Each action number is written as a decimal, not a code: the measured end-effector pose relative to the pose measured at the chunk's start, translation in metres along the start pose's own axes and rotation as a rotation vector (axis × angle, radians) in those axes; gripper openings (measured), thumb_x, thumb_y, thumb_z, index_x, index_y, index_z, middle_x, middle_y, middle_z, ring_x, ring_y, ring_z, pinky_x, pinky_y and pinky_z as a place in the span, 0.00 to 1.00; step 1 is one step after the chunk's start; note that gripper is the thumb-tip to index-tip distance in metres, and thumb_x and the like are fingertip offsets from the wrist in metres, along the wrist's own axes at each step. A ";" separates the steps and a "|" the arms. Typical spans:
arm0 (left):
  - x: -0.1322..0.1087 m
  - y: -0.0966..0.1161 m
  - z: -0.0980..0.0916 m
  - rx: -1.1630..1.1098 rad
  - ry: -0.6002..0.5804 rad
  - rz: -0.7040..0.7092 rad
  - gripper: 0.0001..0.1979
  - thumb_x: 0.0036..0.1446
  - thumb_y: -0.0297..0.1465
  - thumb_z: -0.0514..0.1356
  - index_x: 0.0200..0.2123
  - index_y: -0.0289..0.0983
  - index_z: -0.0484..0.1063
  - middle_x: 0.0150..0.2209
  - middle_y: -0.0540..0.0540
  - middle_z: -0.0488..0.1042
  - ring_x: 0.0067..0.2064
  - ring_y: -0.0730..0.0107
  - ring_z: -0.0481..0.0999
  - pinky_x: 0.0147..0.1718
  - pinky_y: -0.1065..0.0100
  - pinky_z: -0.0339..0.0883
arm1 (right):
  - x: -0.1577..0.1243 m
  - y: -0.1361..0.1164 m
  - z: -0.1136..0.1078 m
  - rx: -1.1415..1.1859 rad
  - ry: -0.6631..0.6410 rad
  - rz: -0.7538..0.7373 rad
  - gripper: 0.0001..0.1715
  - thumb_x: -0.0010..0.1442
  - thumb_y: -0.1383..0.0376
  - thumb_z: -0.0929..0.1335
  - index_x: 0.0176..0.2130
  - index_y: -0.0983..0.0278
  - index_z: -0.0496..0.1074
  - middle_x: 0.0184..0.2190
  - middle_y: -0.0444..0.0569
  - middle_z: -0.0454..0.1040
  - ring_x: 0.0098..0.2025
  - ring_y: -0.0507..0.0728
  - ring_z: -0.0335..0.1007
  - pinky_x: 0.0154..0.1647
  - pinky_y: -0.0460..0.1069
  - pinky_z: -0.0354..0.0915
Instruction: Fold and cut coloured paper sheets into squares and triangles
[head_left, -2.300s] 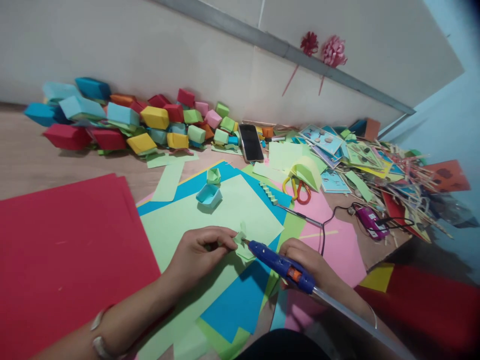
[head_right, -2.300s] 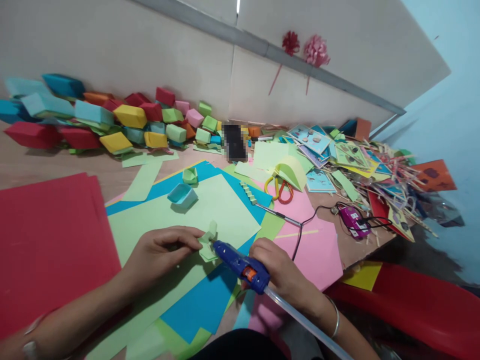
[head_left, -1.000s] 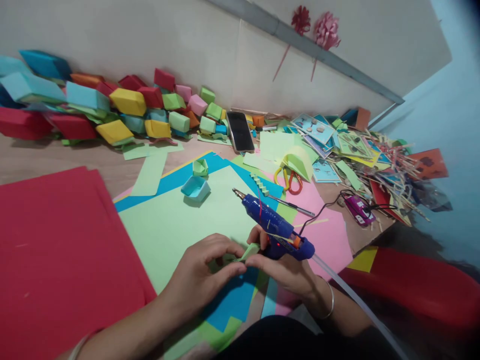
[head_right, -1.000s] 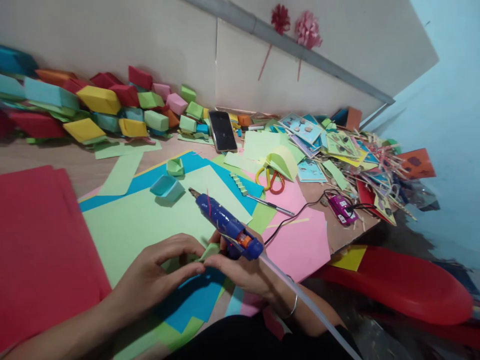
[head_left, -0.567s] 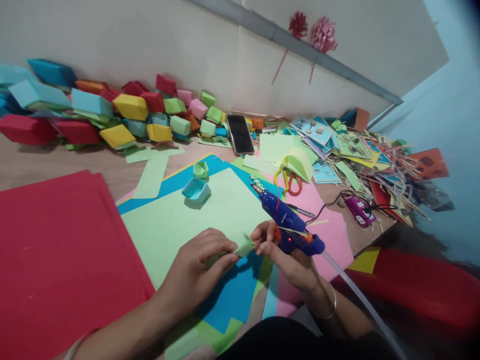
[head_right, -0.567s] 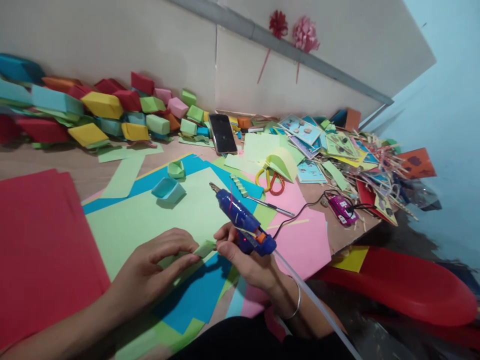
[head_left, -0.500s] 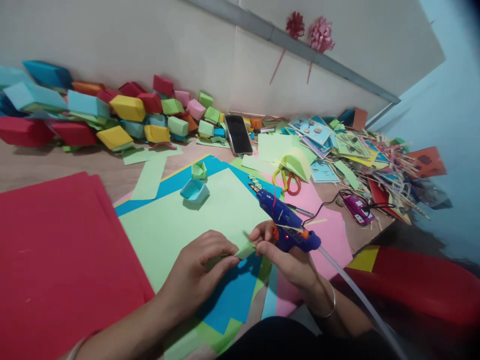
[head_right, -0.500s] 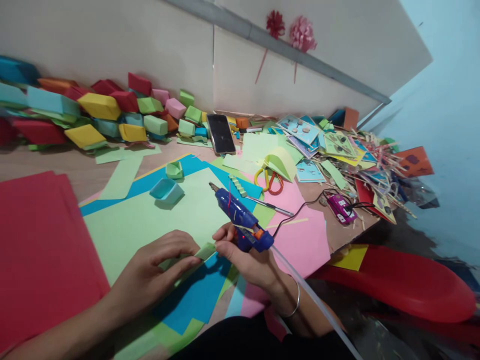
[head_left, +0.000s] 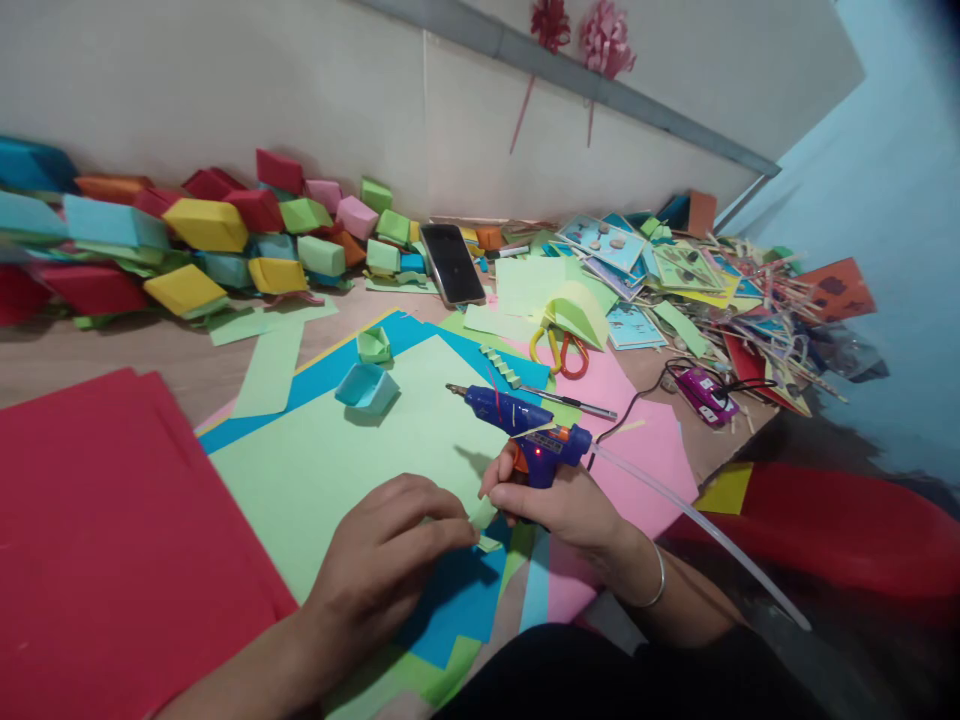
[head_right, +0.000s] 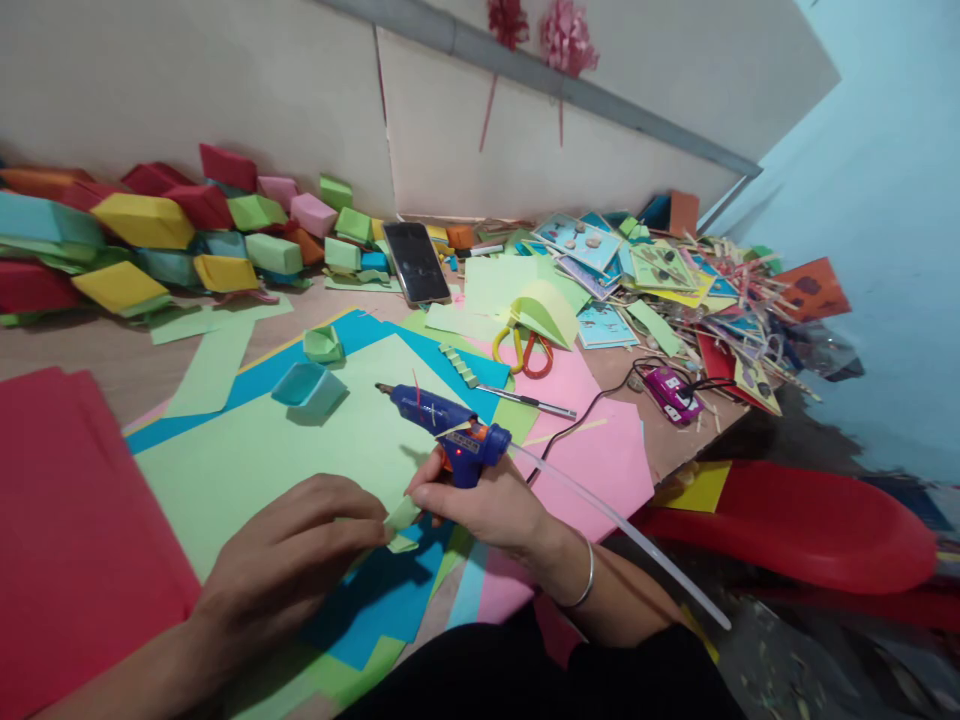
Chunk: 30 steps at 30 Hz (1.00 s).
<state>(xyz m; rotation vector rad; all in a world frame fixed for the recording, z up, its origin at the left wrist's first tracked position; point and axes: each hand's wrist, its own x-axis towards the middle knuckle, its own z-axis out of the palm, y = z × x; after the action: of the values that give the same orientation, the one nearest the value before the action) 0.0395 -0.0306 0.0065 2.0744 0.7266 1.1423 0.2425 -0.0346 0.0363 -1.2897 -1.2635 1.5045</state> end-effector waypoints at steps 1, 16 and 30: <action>0.001 0.001 -0.001 -0.012 0.016 -0.032 0.11 0.63 0.25 0.56 0.36 0.44 0.77 0.33 0.46 0.80 0.36 0.66 0.77 0.35 0.67 0.69 | -0.001 0.000 -0.001 -0.015 0.000 -0.021 0.09 0.54 0.63 0.72 0.28 0.62 0.69 0.27 0.42 0.72 0.25 0.49 0.65 0.29 0.47 0.66; 0.017 -0.006 -0.014 -0.161 0.333 -0.559 0.05 0.48 0.31 0.64 0.23 0.39 0.76 0.29 0.45 0.82 0.27 0.68 0.77 0.24 0.71 0.71 | -0.012 -0.006 -0.027 -0.596 -0.046 -0.497 0.11 0.63 0.62 0.68 0.29 0.62 0.72 0.30 0.50 0.77 0.33 0.55 0.72 0.33 0.49 0.67; 0.020 0.004 -0.009 -0.412 0.270 -0.661 0.04 0.45 0.31 0.66 0.21 0.39 0.75 0.27 0.45 0.81 0.27 0.68 0.78 0.24 0.72 0.72 | -0.008 0.007 -0.031 -0.812 -0.065 -0.661 0.16 0.67 0.65 0.63 0.27 0.62 0.68 0.28 0.48 0.76 0.32 0.54 0.71 0.32 0.49 0.65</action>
<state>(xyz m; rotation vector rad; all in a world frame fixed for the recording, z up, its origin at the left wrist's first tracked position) 0.0412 -0.0157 0.0234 1.2108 1.0929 1.0699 0.2752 -0.0373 0.0309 -1.0908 -2.1944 0.5634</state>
